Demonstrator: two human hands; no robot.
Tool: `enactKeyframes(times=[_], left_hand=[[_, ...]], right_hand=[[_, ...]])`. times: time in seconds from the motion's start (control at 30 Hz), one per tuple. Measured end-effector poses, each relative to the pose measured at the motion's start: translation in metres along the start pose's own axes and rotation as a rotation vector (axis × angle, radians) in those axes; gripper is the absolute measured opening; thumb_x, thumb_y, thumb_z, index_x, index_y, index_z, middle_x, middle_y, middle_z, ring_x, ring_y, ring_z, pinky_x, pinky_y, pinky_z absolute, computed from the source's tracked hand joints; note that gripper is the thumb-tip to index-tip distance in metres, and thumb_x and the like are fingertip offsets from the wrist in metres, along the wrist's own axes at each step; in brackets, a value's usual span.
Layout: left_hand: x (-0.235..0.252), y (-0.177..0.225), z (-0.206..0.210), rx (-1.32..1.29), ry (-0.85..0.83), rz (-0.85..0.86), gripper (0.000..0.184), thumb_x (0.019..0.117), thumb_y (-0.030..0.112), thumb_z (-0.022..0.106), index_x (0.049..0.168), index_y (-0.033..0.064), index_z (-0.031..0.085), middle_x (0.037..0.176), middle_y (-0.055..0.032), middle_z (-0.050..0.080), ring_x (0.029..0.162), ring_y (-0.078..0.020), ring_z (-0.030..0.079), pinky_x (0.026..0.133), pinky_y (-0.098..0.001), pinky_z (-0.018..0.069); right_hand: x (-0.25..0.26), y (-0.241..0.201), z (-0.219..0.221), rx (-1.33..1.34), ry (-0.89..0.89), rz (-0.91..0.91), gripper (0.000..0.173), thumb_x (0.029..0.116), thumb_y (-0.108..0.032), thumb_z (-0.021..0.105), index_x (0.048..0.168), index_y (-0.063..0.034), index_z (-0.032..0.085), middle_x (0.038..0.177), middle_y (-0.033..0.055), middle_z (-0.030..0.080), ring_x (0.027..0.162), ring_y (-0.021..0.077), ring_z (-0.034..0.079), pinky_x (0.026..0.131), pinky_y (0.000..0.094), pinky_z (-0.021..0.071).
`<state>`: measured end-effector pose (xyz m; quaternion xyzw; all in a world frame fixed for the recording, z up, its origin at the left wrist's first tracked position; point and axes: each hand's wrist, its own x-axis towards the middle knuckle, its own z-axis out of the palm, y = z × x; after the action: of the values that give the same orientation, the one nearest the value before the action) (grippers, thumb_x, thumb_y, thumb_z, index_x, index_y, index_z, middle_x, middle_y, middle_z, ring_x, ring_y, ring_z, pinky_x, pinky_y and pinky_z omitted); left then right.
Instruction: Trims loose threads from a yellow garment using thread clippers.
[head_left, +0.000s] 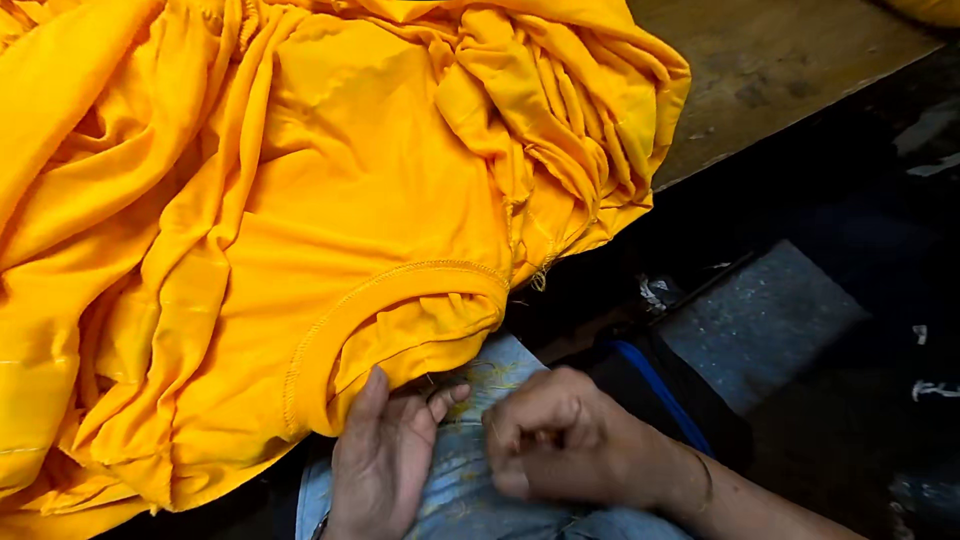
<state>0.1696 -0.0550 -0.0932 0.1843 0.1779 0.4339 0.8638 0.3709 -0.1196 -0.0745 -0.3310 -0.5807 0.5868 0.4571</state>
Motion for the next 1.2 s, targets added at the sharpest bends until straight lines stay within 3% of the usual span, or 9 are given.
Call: enactKeyframes(times=[0.1,0.2,0.27,0.33,0.4,0.47,0.57,0.87,1.2], left_hand=[[0.002,0.0,0.001,-0.087,0.096,-0.001,0.04,0.096,0.033,0.07,0.128,0.0094,0.067,0.127,-0.0193,0.066,0.117,-0.034,0.066,0.101,-0.0554,0.0526],[0.0,-0.002,0.01,0.067,0.224,0.066,0.03,0.096,0.024,0.071,0.117,0.0029,0.072,0.113,-0.0207,0.07,0.1,-0.0289,0.072,0.089,-0.0468,0.0598],[-0.004,0.0,0.014,0.185,0.239,0.105,0.026,0.0975,0.021,0.069,0.113,0.0001,0.073,0.108,-0.0217,0.071,0.095,-0.0274,0.072,0.086,-0.0434,0.0609],[-0.008,0.004,0.02,0.263,0.241,0.13,0.024,0.0992,0.02,0.067,0.11,-0.0009,0.074,0.104,-0.0212,0.073,0.09,-0.0256,0.074,0.082,-0.04,0.0624],[-0.01,0.007,0.026,0.29,0.253,0.145,0.022,0.0999,0.018,0.066,0.106,-0.0008,0.075,0.102,-0.0208,0.073,0.087,-0.025,0.075,0.08,-0.0395,0.0632],[-0.012,0.007,0.028,0.332,0.259,0.157,0.021,0.0999,0.018,0.065,0.103,-0.0007,0.076,0.099,-0.0204,0.074,0.083,-0.0236,0.075,0.078,-0.0378,0.0632],[-0.013,0.006,0.028,0.368,0.255,0.17,0.021,0.0991,0.017,0.066,0.104,-0.0019,0.074,0.098,-0.0217,0.073,0.082,-0.0242,0.074,0.076,-0.0375,0.0629],[-0.012,0.004,0.029,0.445,0.266,0.232,0.017,0.099,0.013,0.066,0.103,-0.0012,0.074,0.093,-0.0207,0.073,0.076,-0.0232,0.073,0.073,-0.0371,0.063],[-0.013,0.002,0.027,0.524,0.244,0.295,0.012,0.098,0.007,0.066,0.103,0.0003,0.074,0.092,-0.0198,0.074,0.075,-0.0234,0.074,0.073,-0.037,0.064]], right_hand=[[-0.012,0.007,-0.001,-0.23,-0.186,-0.038,0.014,0.096,-0.01,0.062,0.086,-0.0021,0.068,0.073,0.0055,0.062,0.064,0.0083,0.056,0.056,0.0243,0.0448],[-0.014,0.007,-0.003,-0.43,-0.086,-0.058,0.017,0.094,-0.014,0.066,0.079,-0.006,0.063,0.069,0.003,0.058,0.063,0.0089,0.054,0.055,0.0258,0.0428],[-0.009,0.002,-0.004,-0.557,0.06,-0.142,0.014,0.0967,-0.018,0.063,0.09,-0.0063,0.067,0.076,-0.0001,0.062,0.069,0.0052,0.058,0.06,0.0218,0.0483],[0.002,-0.015,-0.005,-0.686,0.164,-0.208,0.03,0.1044,-0.031,0.057,0.112,-0.0052,0.069,0.091,-0.0013,0.065,0.081,0.0025,0.06,0.07,0.0188,0.0528],[0.015,-0.032,-0.006,-0.888,0.233,-0.262,0.044,0.1097,-0.034,0.041,0.126,-0.0025,0.067,0.094,0.0003,0.062,0.083,0.0045,0.057,0.069,0.0192,0.049],[0.025,-0.04,-0.008,-1.149,0.297,-0.312,0.042,0.1085,-0.028,0.04,0.124,-0.0011,0.069,0.089,0.0033,0.06,0.078,0.0106,0.056,0.064,0.0238,0.045],[0.033,-0.04,-0.013,-1.373,0.296,-0.37,0.036,0.1064,-0.025,0.049,0.117,0.0013,0.072,0.083,0.0075,0.06,0.072,0.0186,0.056,0.057,0.03,0.0423],[0.028,-0.031,-0.019,-1.337,0.229,-0.392,0.032,0.1048,-0.023,0.052,0.106,-0.0001,0.073,0.075,0.0041,0.057,0.067,0.0164,0.053,0.054,0.0289,0.0394],[0.029,-0.028,-0.012,-1.347,0.235,-0.381,0.029,0.1044,-0.021,0.053,0.104,-0.0003,0.073,0.076,0.0045,0.058,0.067,0.0173,0.055,0.053,0.0293,0.0397]])
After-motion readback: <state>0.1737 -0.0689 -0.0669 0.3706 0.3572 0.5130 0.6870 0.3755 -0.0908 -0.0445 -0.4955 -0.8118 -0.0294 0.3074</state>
